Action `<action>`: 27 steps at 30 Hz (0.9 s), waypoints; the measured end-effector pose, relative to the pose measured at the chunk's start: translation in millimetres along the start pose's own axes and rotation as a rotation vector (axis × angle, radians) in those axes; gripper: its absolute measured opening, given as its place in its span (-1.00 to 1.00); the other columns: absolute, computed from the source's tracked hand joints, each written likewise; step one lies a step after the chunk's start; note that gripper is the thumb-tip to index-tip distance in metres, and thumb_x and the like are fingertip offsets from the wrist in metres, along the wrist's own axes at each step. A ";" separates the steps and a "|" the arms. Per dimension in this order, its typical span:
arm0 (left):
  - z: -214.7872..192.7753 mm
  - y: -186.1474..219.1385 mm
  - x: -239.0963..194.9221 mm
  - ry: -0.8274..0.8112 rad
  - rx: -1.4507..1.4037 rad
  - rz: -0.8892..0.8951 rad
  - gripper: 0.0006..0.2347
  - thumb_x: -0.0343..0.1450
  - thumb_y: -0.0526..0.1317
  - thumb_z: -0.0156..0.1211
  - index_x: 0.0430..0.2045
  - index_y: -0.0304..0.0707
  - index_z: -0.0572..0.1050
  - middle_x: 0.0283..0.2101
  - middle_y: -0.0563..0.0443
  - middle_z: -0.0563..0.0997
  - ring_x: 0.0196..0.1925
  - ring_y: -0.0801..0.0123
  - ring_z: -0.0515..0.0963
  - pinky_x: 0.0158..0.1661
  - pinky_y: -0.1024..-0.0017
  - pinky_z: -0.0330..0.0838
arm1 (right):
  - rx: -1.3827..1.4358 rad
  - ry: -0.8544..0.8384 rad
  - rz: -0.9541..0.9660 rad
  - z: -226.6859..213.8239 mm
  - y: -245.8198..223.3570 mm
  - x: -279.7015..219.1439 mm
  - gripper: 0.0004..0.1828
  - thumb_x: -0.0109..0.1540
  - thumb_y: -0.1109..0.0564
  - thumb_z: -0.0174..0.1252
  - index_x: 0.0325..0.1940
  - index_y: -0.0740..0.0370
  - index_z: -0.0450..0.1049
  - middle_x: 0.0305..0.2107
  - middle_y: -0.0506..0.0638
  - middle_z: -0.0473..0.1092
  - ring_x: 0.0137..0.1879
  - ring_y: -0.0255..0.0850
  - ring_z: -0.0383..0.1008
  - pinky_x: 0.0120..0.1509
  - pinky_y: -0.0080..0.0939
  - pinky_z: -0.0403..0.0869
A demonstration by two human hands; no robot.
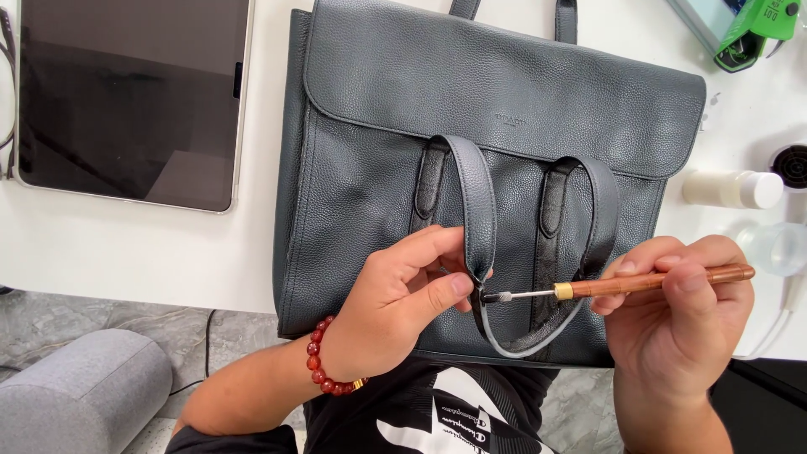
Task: Applying black edge paint or dye to the handle of a leather bag using a small applicator tool.
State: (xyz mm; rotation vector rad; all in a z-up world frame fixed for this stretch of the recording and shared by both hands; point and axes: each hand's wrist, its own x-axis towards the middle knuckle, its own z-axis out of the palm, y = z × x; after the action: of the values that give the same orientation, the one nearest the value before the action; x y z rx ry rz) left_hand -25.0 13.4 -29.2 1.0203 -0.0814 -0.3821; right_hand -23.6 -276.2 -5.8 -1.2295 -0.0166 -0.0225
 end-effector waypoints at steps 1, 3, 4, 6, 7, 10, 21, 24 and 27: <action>0.1 -0.1 0.1 0.000 0.000 -0.001 -0.72 0.53 -0.41 0.11 0.14 -0.54 0.47 -0.09 -0.06 0.55 -0.14 0.46 0.59 -0.08 0.49 0.58 | 0.000 0.001 0.000 1.6 -0.7 0.6 -0.70 0.60 0.17 0.08 -0.18 0.37 0.31 -0.27 0.37 0.45 -0.39 -0.01 0.53 -0.22 -0.10 0.61; 0.1 -0.3 0.2 0.017 0.007 0.013 -0.70 0.52 -0.41 0.13 0.16 -0.50 0.45 -0.12 -0.03 0.54 -0.16 0.48 0.59 -0.10 0.50 0.58 | 0.007 0.000 0.000 4.9 -2.0 1.9 -0.71 0.59 0.16 0.09 -0.19 0.34 0.29 -0.27 0.36 0.46 -0.39 -0.02 0.54 -0.22 -0.10 0.62; 0.1 0.2 0.4 0.016 0.007 0.012 -0.70 0.52 -0.41 0.13 0.16 -0.50 0.45 -0.12 -0.03 0.54 -0.16 0.48 0.59 -0.10 0.50 0.58 | 0.007 0.001 0.001 4.3 -1.7 1.8 -0.71 0.59 0.16 0.09 -0.19 0.34 0.29 -0.27 0.36 0.46 -0.39 -0.02 0.54 -0.22 -0.10 0.62; 0.3 1.3 0.5 0.025 0.022 -0.004 -0.69 0.50 -0.41 0.13 0.15 -0.48 0.45 -0.13 -0.02 0.55 -0.17 0.49 0.58 -0.12 0.51 0.57 | -0.007 0.007 -0.013 3.2 -0.9 1.8 -0.69 0.60 0.16 0.08 -0.19 0.34 0.28 -0.27 0.36 0.46 -0.38 -0.03 0.53 -0.21 -0.10 0.62; 0.1 1.5 0.4 0.025 0.022 -0.004 -0.69 0.50 -0.41 0.13 0.15 -0.48 0.45 -0.13 -0.02 0.55 -0.17 0.49 0.58 -0.12 0.51 0.57 | -0.006 0.008 -0.013 2.7 -1.0 1.7 -0.69 0.60 0.16 0.08 -0.19 0.34 0.28 -0.27 0.36 0.46 -0.38 -0.03 0.53 -0.21 -0.10 0.62; -0.4 1.3 0.0 0.009 0.024 -0.003 -0.72 0.52 -0.41 0.13 0.13 -0.51 0.48 -0.12 -0.02 0.56 -0.15 0.48 0.57 -0.08 0.50 0.56 | -0.047 0.006 -0.003 2.4 -1.4 1.1 -0.71 0.58 0.16 0.08 -0.18 0.34 0.30 -0.28 0.35 0.45 -0.41 -0.03 0.53 -0.23 -0.11 0.62; -0.5 -6.0 0.1 0.020 -0.044 0.007 -0.71 0.51 -0.43 0.15 0.15 -0.53 0.45 -0.10 -0.04 0.58 -0.13 0.48 0.58 -0.06 0.49 0.57 | -0.009 0.012 -0.015 -3.6 -0.9 -1.7 -0.72 0.59 0.15 0.10 -0.16 0.36 0.35 -0.29 0.34 0.45 -0.43 -0.02 0.52 -0.27 -0.09 0.60; 0.4 -1.4 0.4 0.007 -0.056 -0.003 -0.70 0.51 -0.41 0.14 0.16 -0.51 0.43 -0.08 -0.02 0.58 -0.10 0.50 0.58 -0.06 0.51 0.56 | 0.003 0.007 -0.015 -1.7 -1.4 -1.2 -0.72 0.62 0.14 0.10 -0.13 0.34 0.35 -0.26 0.33 0.46 -0.40 -0.04 0.51 -0.21 -0.07 0.61; -0.2 -3.1 -0.4 0.014 -0.016 0.026 -0.69 0.52 -0.40 0.15 0.17 -0.50 0.44 -0.11 -0.01 0.55 -0.15 0.49 0.58 -0.09 0.51 0.56 | 0.008 0.000 -0.019 -5.7 1.0 -1.2 -0.73 0.62 0.15 0.09 -0.13 0.33 0.35 -0.26 0.35 0.46 -0.40 -0.04 0.51 -0.21 -0.08 0.61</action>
State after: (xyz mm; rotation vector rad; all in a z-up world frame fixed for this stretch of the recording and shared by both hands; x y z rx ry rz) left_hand -26.2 12.4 -31.8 1.0051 -0.0793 -0.3511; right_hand -24.8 -281.3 -8.7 -1.2217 -0.0285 -0.0386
